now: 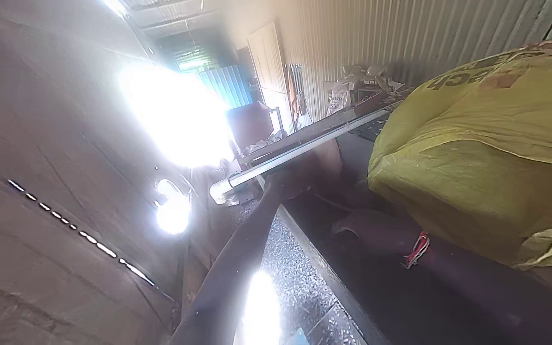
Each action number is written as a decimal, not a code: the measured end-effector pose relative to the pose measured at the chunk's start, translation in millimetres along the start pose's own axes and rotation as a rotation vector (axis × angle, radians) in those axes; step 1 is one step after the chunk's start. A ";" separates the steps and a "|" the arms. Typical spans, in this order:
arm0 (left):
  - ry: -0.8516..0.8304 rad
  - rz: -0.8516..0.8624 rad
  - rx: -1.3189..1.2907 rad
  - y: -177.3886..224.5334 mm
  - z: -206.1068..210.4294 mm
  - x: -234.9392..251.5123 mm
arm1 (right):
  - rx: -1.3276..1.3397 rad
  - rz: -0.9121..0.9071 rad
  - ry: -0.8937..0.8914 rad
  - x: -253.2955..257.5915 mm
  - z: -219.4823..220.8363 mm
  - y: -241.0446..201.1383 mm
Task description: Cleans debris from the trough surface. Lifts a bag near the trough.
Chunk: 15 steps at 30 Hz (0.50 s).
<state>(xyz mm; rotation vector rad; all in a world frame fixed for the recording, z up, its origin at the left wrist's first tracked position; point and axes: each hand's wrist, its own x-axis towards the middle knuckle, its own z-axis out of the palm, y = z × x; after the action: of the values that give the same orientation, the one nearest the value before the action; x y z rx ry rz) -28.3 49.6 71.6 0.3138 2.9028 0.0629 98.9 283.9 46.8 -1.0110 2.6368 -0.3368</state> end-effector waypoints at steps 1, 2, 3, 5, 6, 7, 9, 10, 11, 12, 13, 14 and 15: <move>0.002 -0.006 0.003 -2.1 1.8 3.2 | -0.005 0.003 -0.002 0.6 0.2 0.3; 0.011 -0.018 0.006 -6.6 5.5 9.5 | -0.013 0.003 0.000 1.4 0.9 0.9; 0.047 -0.026 0.022 -14.8 13.3 21.3 | -0.027 0.004 0.001 1.9 1.3 1.8; 0.104 -0.030 0.018 -21.0 20.3 27.7 | -0.038 0.014 -0.004 1.2 1.4 2.4; 0.125 -0.028 0.009 -20.3 19.1 24.4 | -0.036 0.018 -0.003 1.0 1.1 1.8; 0.136 -0.023 -0.002 -17.3 15.6 18.1 | -0.035 0.022 -0.003 0.7 1.1 0.8; 0.086 -0.004 -0.036 -0.9 -1.4 -5.2 | -0.029 0.023 -0.003 -1.4 -0.5 -0.9; 0.081 -0.008 -0.045 3.4 -4.6 -9.5 | -0.028 0.028 -0.010 -2.2 -1.7 -1.7; 0.119 -0.016 -0.039 -1.5 2.2 -1.5 | -0.028 0.030 -0.009 -2.3 -1.8 -2.1; 0.166 -0.045 -0.038 -11.3 13.1 13.3 | -0.030 0.026 -0.004 -1.9 -1.4 -1.7; 0.198 -0.072 -0.060 -18.3 21.7 23.9 | -0.032 0.020 0.002 -1.3 -0.6 -1.4; 0.217 -0.086 -0.079 -22.8 27.4 30.4 | -0.035 0.020 0.002 -1.0 -0.2 -1.1; 0.227 -0.084 -0.085 -25.7 30.6 34.0 | -0.038 0.017 0.006 -0.8 -0.3 -0.6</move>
<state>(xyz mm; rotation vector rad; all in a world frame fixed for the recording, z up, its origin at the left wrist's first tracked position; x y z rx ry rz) -59.2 32.5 32.9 0.1798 3.1224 0.2214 99.7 284.0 47.4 -1.0006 2.6651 -0.2868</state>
